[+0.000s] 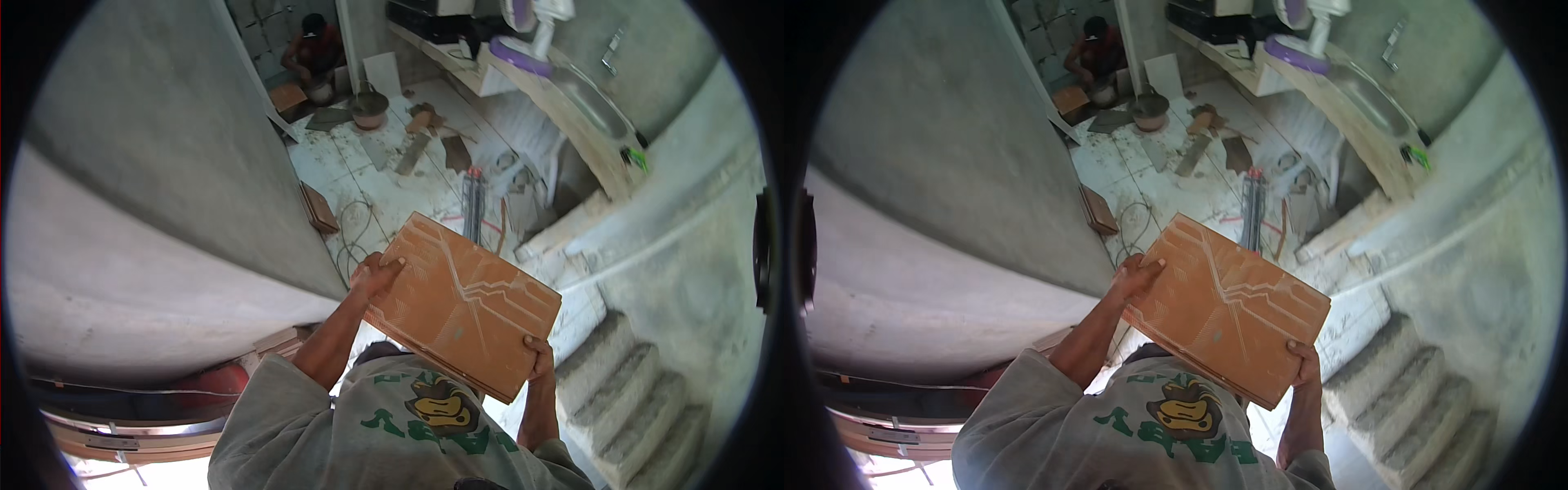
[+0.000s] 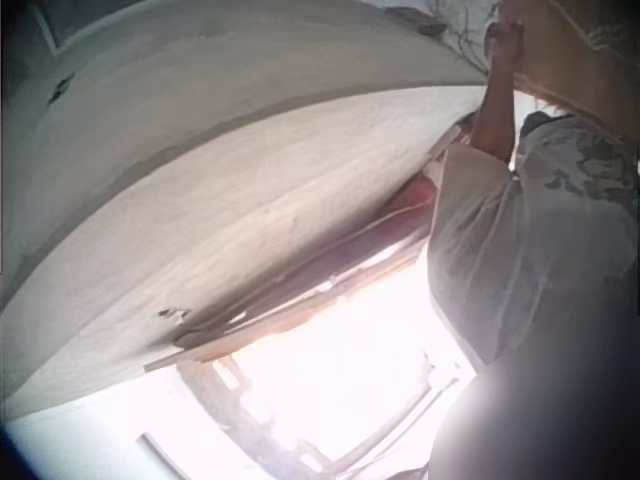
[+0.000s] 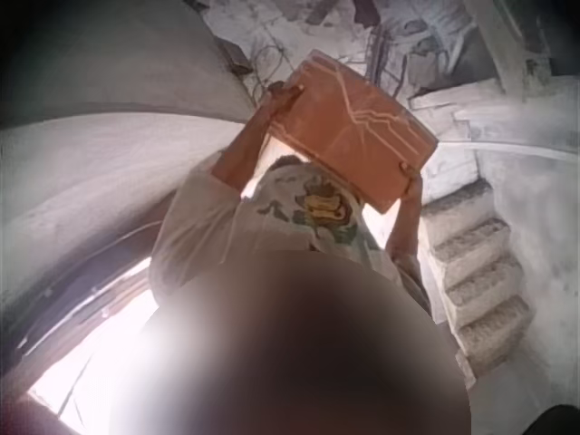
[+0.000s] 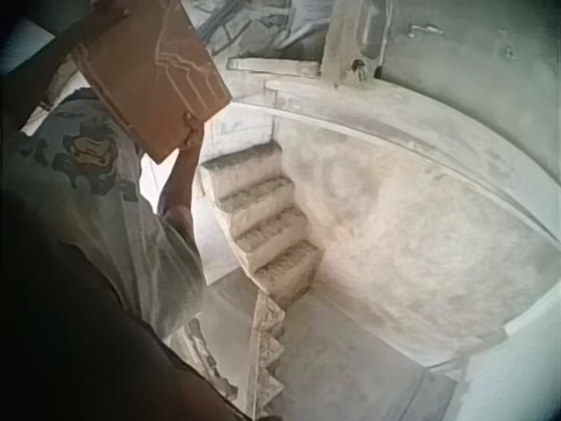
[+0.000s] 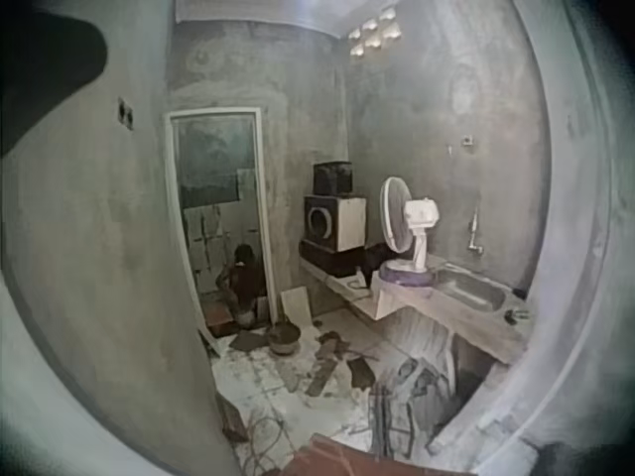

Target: Cutting a white ceramic tile using a handheld angle grinder.

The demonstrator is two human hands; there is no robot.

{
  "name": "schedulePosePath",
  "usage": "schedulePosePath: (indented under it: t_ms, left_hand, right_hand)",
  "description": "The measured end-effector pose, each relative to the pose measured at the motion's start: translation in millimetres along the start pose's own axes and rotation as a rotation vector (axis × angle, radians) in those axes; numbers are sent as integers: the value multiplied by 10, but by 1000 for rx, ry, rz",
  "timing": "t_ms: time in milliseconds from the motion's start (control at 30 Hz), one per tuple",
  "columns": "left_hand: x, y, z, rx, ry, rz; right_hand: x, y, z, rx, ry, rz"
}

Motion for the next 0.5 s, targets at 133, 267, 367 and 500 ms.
schedulePosePath:
  t_ms: [133, 267, 367, 500]
  left_hand:
    - [792, 1648, -606, 56, -71, -97]
    - [1648, 3770, -1090, 20, -145, -263]
    - [2501, 5352, -1411, -26, -240, -364]
    - [4060, 6807, -2180, 77, -139, -422]
  right_hand:
    - [-894, 1978, 877, -24, -104, 19]
    - [-1820, 4327, 1745, -129, -206, 100]
    - [-2719, 6080, 2378, -145, -255, 105]
    - [-4062, 8115, 3021, -252, -279, 151]
Point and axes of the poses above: each hand's wrist, its own y-axis towards the middle knuckle, its own x-axis out of the back of the hand, z = x × y, the point moved 8 cm from there along y, towards the middle knuckle, and after that the axes turned 3 degrees about -x, right-handed, at the moved point
